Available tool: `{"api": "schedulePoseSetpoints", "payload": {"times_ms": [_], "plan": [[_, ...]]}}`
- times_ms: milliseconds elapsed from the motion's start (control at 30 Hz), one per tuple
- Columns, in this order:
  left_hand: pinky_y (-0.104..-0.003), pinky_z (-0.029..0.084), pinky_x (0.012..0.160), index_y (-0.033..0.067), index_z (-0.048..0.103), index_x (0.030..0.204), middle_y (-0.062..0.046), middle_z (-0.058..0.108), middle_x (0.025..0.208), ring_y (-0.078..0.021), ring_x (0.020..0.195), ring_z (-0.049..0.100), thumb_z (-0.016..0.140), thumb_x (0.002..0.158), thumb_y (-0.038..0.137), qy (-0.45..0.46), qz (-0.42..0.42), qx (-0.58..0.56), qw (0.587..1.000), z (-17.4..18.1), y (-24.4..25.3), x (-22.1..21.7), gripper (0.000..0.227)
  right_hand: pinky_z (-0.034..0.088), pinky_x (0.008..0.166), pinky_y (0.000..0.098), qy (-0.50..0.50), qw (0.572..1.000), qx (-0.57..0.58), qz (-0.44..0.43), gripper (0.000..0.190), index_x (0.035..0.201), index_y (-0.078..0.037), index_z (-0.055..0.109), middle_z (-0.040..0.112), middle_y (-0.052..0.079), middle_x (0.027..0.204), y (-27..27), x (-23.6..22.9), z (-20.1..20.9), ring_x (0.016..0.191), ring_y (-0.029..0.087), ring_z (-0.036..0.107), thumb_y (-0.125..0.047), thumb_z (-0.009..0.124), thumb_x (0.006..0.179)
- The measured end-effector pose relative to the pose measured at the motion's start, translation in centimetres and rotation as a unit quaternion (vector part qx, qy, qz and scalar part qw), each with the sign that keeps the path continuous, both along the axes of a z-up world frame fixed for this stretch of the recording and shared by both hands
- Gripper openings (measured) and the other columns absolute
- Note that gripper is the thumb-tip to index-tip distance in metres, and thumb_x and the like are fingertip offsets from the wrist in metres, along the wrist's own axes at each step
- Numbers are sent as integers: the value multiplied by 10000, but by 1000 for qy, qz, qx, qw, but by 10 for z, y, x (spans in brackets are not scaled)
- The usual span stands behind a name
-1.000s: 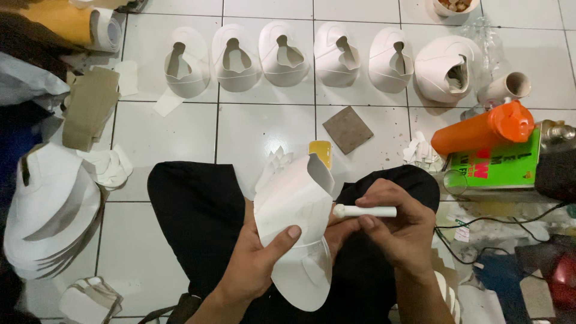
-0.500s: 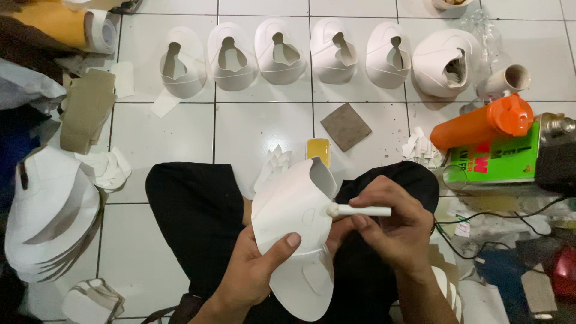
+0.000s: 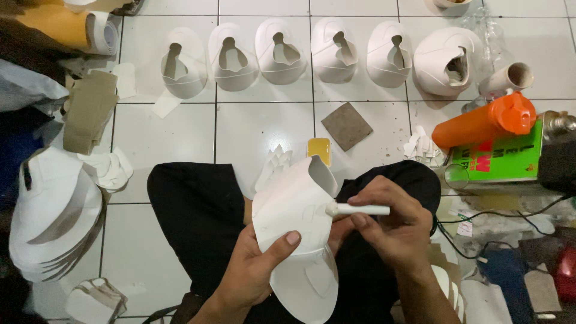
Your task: The person sits on the floor and applies a yellow substance from a small container onto white shoe parts using a small white stick. They handle several shoe components, including larger sole-like pieces and smaller strap-like pieces, applying the substance to their edges and surfaces.
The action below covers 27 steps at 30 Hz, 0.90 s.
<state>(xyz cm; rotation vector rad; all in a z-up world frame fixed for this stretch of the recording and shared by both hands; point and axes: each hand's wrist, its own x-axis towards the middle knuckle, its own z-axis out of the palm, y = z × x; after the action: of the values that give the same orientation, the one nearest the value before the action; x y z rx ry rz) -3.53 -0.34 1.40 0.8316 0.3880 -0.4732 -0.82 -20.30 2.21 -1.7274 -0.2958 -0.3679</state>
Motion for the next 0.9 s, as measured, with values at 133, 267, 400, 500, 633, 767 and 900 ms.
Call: {"api": "schedulePoseSetpoints", "payload": {"times_ms": [133,267,400,500,633,767,900], "plan": [[-400,551,759,-80,564,1223,-218,691,1094,-287,921,662,677,753,94,0,6,-13,1000,4,-2,2,515,447,658,255,19,1000,-10,9,136,880,4,640,649,101,798,-2,1,6,708,180,548,-112,651,809],[-427,565,719,-18,473,1300,-230,669,1107,-316,898,666,649,772,70,10,41,-29,999,8,-3,4,564,431,643,273,8,997,-47,57,176,879,-28,669,656,62,786,-3,-2,5,673,182,538,-187,675,804],[-434,565,739,41,395,1359,-235,628,1185,-327,959,649,649,777,86,-13,52,-63,997,15,-6,7,637,434,648,279,-3,997,-43,60,153,900,-21,663,659,72,814,-5,-1,3,689,194,537,-133,669,796],[-440,540,716,19,458,1281,-237,635,1122,-336,912,630,618,773,63,55,66,-41,995,16,-4,10,534,446,630,265,20,992,-60,108,165,864,-54,665,648,57,771,-5,-5,11,679,170,564,-209,674,807],[-444,542,727,45,447,1297,-242,629,1164,-338,929,630,594,781,31,64,72,-45,994,17,-5,13,537,441,639,278,-8,996,-63,61,150,873,-40,672,657,61,779,-2,-3,9,661,187,552,-173,674,802],[-468,524,735,-1,481,1306,-236,634,1145,-352,919,622,580,776,56,93,77,-63,991,27,-4,20,541,441,644,288,2,991,-48,125,141,851,-51,654,674,38,790,-4,-8,12,671,174,554,-187,665,817],[-439,545,697,-42,512,1284,-228,657,1061,-324,860,645,585,807,75,78,68,-91,990,19,-1,25,497,465,691,343,-3,979,81,186,162,834,-56,645,622,43,729,0,-14,19,686,197,607,-217,642,848]]}}
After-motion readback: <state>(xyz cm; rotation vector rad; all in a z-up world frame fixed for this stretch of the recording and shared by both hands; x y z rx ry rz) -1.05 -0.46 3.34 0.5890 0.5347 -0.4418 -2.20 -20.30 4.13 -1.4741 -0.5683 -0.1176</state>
